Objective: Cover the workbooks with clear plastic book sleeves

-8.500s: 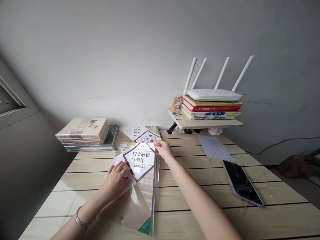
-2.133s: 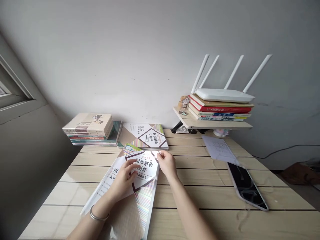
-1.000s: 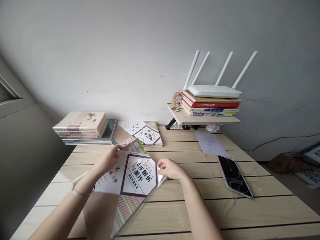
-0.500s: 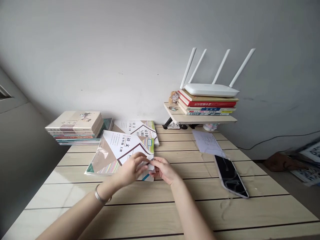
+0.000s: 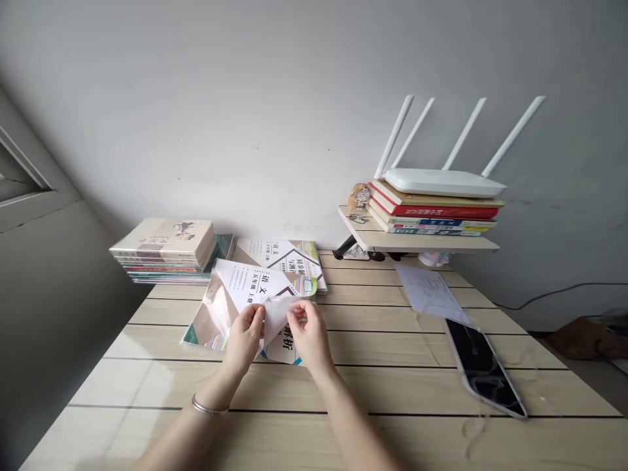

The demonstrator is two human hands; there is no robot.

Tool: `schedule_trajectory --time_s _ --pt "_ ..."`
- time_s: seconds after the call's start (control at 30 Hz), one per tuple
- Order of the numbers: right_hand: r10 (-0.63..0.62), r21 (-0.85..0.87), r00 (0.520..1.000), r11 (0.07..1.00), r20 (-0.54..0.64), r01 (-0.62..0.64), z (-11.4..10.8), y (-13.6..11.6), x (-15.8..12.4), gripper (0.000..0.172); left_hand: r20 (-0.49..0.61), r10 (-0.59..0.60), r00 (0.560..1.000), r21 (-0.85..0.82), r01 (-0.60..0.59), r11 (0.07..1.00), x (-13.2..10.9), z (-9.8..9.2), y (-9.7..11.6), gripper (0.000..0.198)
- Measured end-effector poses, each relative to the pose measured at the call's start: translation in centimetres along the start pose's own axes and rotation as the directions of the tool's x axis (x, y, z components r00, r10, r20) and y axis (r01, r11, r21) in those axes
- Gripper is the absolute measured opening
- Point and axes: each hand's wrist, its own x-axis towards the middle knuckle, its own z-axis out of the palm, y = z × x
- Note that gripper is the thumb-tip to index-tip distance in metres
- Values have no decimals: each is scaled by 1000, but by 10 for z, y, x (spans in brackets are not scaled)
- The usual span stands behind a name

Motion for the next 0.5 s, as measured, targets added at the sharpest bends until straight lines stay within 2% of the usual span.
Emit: schedule_trajectory --time_s 0.1,0.23,0.5 --pt "20 15 999 1000 -30 -20 -3 14 -1 28 8 -45 999 -56 45 997 1 -2 -2 31" --pt "19 10 1000 1000 -20 -19 -5 15 1 32 9 -86 996 -99 86 991 3 -4 0 32" --pt "-205 -176 979 963 2 202 -5 1 -1 27 25 -57 998 -77 59 995 5 -5 -4 32"
